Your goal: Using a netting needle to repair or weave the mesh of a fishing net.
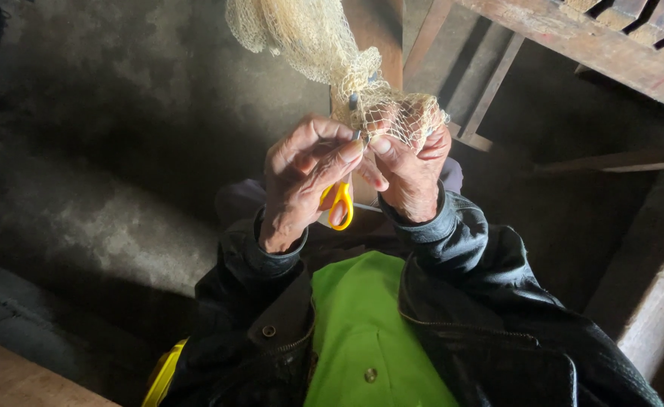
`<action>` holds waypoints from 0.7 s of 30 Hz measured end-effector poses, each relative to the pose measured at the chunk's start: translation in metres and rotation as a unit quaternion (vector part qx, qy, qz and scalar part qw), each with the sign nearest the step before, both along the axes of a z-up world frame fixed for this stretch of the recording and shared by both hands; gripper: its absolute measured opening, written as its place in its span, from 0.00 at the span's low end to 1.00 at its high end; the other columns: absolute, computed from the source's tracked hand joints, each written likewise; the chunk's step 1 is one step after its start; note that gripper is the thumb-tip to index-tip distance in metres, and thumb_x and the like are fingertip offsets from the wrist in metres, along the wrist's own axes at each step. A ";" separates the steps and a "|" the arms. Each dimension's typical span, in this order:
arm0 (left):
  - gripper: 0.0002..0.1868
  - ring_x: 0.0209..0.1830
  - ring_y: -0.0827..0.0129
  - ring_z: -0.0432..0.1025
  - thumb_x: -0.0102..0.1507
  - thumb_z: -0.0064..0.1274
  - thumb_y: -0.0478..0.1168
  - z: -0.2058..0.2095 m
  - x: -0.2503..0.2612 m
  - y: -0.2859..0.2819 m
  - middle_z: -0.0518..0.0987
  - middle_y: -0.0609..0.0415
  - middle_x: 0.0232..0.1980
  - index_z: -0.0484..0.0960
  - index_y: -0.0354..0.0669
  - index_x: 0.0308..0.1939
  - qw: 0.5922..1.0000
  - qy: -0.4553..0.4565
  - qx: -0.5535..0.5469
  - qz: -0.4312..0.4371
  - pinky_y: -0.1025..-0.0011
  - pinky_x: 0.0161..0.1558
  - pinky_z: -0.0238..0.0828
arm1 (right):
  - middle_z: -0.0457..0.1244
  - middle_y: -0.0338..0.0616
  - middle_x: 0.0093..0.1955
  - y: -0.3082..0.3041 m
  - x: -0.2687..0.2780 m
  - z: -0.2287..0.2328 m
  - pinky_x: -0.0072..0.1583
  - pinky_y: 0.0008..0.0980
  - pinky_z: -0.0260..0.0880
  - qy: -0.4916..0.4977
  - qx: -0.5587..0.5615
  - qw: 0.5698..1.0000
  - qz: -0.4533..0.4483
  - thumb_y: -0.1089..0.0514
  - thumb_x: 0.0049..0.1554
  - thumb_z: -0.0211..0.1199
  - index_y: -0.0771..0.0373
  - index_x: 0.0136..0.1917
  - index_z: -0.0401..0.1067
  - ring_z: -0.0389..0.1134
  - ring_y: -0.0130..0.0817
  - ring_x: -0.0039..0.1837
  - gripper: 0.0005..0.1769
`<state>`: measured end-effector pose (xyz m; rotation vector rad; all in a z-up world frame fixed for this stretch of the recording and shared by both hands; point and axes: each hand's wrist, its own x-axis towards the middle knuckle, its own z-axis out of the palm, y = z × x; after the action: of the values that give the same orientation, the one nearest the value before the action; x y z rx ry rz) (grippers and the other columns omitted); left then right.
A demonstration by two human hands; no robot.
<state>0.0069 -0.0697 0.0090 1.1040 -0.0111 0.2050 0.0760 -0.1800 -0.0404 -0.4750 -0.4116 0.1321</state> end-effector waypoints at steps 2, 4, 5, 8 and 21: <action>0.10 0.12 0.63 0.75 0.68 0.56 0.33 -0.003 0.001 -0.001 0.82 0.34 0.34 0.76 0.31 0.49 1.000 0.002 -0.010 0.002 0.75 0.13 0.71 | 0.65 0.60 0.43 0.000 0.000 -0.002 0.24 0.18 0.64 0.003 0.000 1.000 0.001 0.79 0.55 0.62 0.58 0.36 0.57 0.75 0.47 0.40 0.21; 0.10 0.11 0.63 0.74 0.68 0.56 0.33 -0.004 0.001 -0.001 0.82 0.34 0.34 0.75 0.30 0.49 1.000 0.005 -0.020 0.004 0.75 0.12 0.70 | 0.65 0.61 0.43 0.000 0.001 -0.003 0.23 0.18 0.64 0.005 0.000 1.000 0.003 0.79 0.55 0.62 0.58 0.36 0.57 0.75 0.48 0.41 0.22; 0.10 0.12 0.62 0.75 0.68 0.56 0.33 -0.003 0.001 -0.001 0.82 0.35 0.33 0.76 0.31 0.49 1.000 0.001 -0.004 0.003 0.76 0.13 0.70 | 0.65 0.62 0.43 0.000 0.001 -0.002 0.24 0.18 0.64 0.001 -0.004 1.000 0.003 0.79 0.55 0.62 0.58 0.36 0.57 0.75 0.48 0.41 0.22; 0.10 0.12 0.63 0.75 0.68 0.57 0.34 0.001 -0.001 -0.001 0.82 0.36 0.33 0.77 0.32 0.49 1.000 -0.004 0.014 0.006 0.77 0.15 0.71 | 0.65 0.62 0.43 0.001 0.001 -0.002 0.24 0.19 0.64 -0.003 -0.001 1.000 0.006 0.79 0.55 0.62 0.57 0.36 0.56 0.75 0.49 0.41 0.22; 0.09 0.14 0.66 0.75 0.67 0.59 0.35 -0.010 0.002 0.001 0.83 0.41 0.34 0.80 0.34 0.49 0.998 -0.012 0.056 0.023 0.79 0.14 0.69 | 0.66 0.62 0.43 0.002 -0.003 -0.001 0.23 0.21 0.67 -0.002 0.001 1.000 0.006 0.80 0.55 0.61 0.58 0.38 0.57 0.76 0.52 0.41 0.21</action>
<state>0.0086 -0.0683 -0.0007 1.2132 -0.0186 0.2616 0.0729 -0.1779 -0.0412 -0.4714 -0.4190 0.1433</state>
